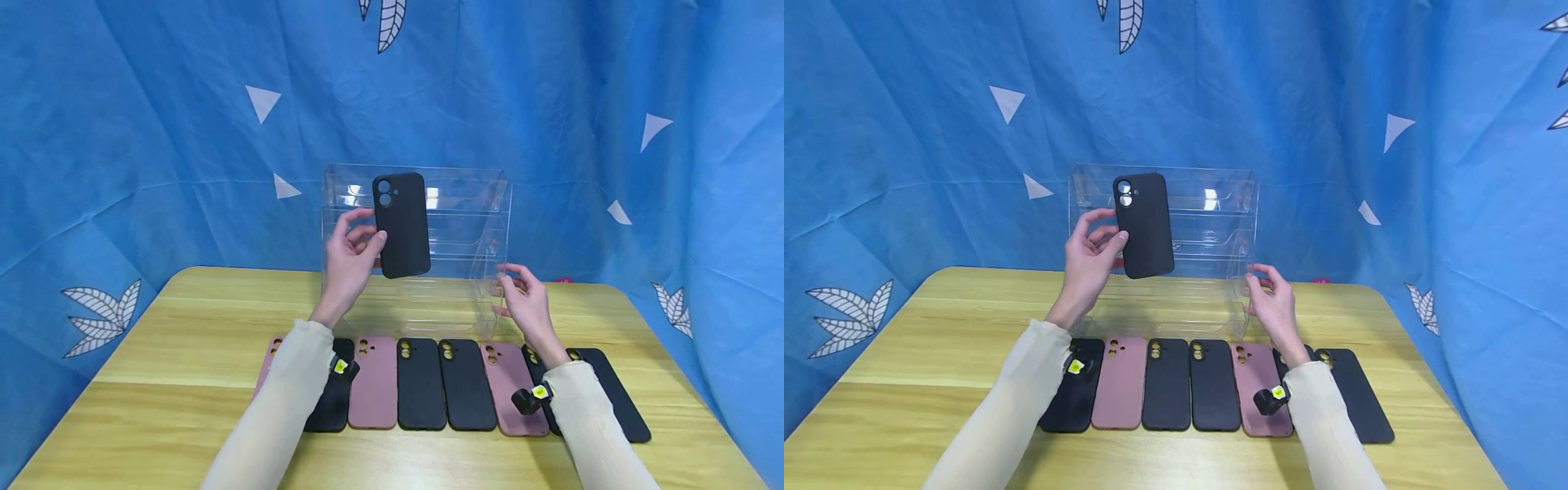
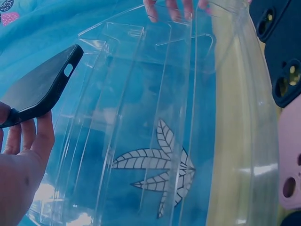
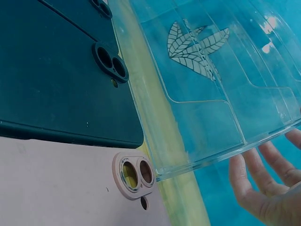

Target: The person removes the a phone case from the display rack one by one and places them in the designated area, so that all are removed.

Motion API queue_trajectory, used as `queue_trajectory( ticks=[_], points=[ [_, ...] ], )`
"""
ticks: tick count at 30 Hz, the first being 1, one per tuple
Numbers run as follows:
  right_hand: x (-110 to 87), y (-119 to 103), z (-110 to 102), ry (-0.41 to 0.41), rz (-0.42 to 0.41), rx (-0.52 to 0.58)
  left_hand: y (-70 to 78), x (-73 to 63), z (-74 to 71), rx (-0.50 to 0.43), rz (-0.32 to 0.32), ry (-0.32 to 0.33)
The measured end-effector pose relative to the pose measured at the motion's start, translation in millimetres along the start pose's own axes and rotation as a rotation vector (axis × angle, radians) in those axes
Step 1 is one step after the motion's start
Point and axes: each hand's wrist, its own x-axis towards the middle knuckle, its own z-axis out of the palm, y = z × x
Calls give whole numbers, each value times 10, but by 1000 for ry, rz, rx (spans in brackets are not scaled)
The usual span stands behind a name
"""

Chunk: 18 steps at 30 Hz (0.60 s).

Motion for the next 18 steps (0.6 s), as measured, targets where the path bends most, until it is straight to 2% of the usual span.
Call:
queue_trajectory(
  ticks=[9,18],
  points=[
    [-1,5,9,7,-4,-8,-39,-137,-161,55,-22,23],
    [-5,3,10,11,-7,-18,-80,-274,-348,40,-55,13]
  ],
)
